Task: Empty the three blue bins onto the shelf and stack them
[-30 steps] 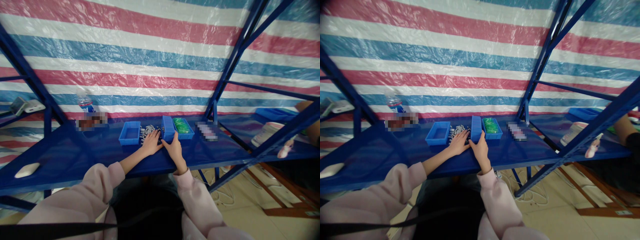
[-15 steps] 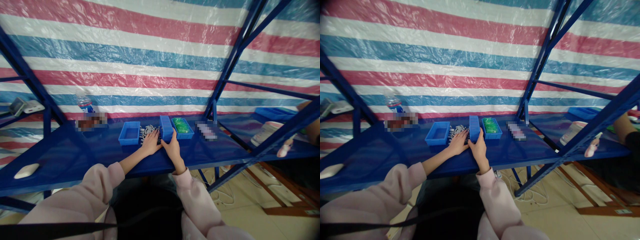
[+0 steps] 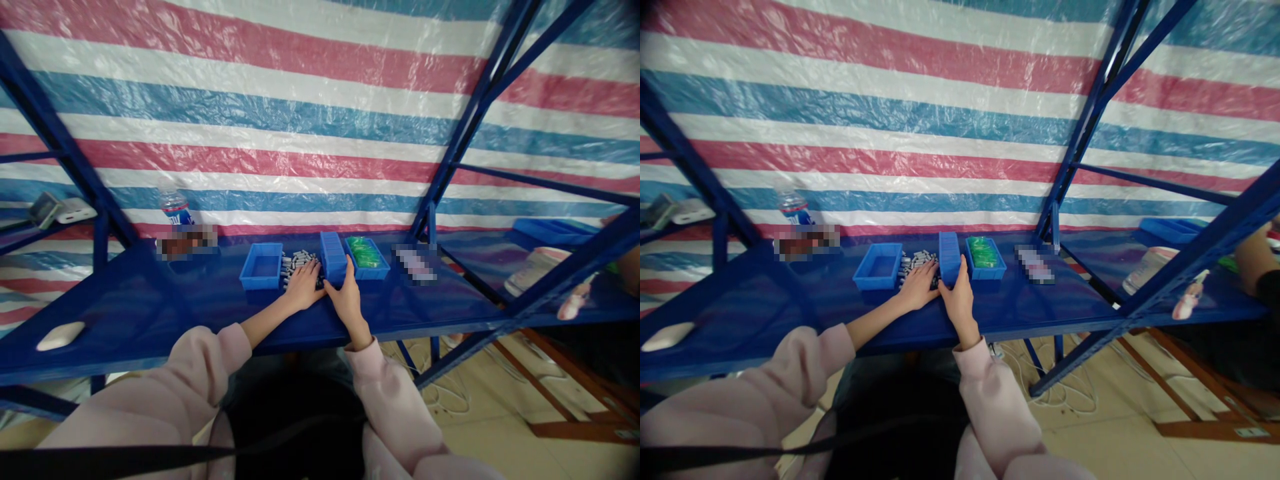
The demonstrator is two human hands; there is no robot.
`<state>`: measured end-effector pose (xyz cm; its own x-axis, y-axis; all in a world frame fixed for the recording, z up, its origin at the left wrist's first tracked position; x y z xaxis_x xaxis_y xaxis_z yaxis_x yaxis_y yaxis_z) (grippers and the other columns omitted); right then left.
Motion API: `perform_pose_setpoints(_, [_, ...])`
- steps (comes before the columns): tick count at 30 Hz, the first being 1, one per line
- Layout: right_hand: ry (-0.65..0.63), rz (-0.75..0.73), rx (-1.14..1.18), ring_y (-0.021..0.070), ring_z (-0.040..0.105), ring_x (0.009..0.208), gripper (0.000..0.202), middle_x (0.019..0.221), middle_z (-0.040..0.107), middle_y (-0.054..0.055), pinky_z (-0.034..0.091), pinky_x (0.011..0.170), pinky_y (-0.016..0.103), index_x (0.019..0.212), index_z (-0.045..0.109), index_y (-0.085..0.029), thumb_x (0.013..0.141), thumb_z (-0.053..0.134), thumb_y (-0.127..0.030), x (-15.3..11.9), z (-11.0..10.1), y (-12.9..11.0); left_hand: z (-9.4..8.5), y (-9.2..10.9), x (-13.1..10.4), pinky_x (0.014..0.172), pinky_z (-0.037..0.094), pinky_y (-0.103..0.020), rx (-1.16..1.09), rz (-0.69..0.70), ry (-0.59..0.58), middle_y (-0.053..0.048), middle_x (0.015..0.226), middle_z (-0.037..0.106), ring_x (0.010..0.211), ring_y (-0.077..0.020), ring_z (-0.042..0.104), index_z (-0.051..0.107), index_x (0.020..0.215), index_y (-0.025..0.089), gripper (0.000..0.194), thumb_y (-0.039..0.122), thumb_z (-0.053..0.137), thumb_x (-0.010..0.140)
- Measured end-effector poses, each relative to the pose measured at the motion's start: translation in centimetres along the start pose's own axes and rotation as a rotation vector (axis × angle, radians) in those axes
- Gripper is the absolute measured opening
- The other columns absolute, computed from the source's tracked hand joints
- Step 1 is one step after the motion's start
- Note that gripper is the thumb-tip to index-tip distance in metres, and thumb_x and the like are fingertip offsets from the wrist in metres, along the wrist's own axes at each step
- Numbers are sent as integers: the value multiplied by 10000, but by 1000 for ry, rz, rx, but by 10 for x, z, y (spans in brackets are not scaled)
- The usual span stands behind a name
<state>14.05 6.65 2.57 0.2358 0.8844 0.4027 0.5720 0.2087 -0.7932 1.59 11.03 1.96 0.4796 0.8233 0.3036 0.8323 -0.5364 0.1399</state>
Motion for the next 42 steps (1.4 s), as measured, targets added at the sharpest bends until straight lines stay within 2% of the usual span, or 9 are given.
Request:
perform_pose_setpoints(14, [-7, -70, -51, 300, 505, 1255, 793, 1451, 433, 125, 477, 956, 429, 1491, 218, -217, 785, 574, -275, -1, 0, -5, -4, 2, -1, 1131, 252, -452, -13, -7, -18, -192, 1482, 383, 1383, -305, 342, 372, 1402, 88, 689, 456, 537, 843])
perform_pose_setpoints(24, [42, -190, -98, 271, 457, 1292, 684, 1412, 467, 119, 411, 1045, 451, 1439, 338, -212, 786, 540, -174, -1, 1, -8, -2, 0, -2, 1128, 257, -458, 4, -8, -21, -192, 1471, 400, 1376, -311, 349, 387, 1388, 89, 691, 511, 511, 856])
perform_pose_setpoints(31, [49, -220, -123, 269, 442, 1298, 677, 1422, 456, 108, 409, 1046, 476, 1438, 342, -232, 790, 520, -158, -1, 3, -6, -1, 0, -2, 1122, 271, -448, 1, -2, 19, -202, 1461, 409, 1364, -311, 367, 390, 1384, 69, 688, 502, 504, 862])
perform_pose_setpoints(37, [66, -254, -118, 261, 400, 1327, 647, 1430, 444, 105, 353, 1091, 499, 1427, 359, -224, 800, 501, -153, -1, 4, -4, -2, 0, -1, 1123, 269, -456, -4, 5, 11, -201, 1459, 414, 1366, -312, 366, 376, 1392, 79, 687, 457, 542, 843])
perform_pose_setpoints(42, [103, -245, -103, 270, 410, 1315, 642, 1423, 448, 110, 368, 1074, 514, 1421, 366, -228, 797, 505, -162, -2, 2, -3, -3, 1, -1, 1124, 268, -469, -14, -4, 0, -208, 1472, 391, 1376, -318, 352, 360, 1400, 71, 682, 454, 522, 860])
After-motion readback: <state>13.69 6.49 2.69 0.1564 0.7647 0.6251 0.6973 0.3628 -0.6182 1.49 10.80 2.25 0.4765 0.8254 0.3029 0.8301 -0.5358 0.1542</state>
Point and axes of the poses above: each hand's wrist, its own x-axis towards the middle knuckle, its own z-axis out of the palm, y = z × x, the point moved 5 cm from there along x, towards the middle knuckle
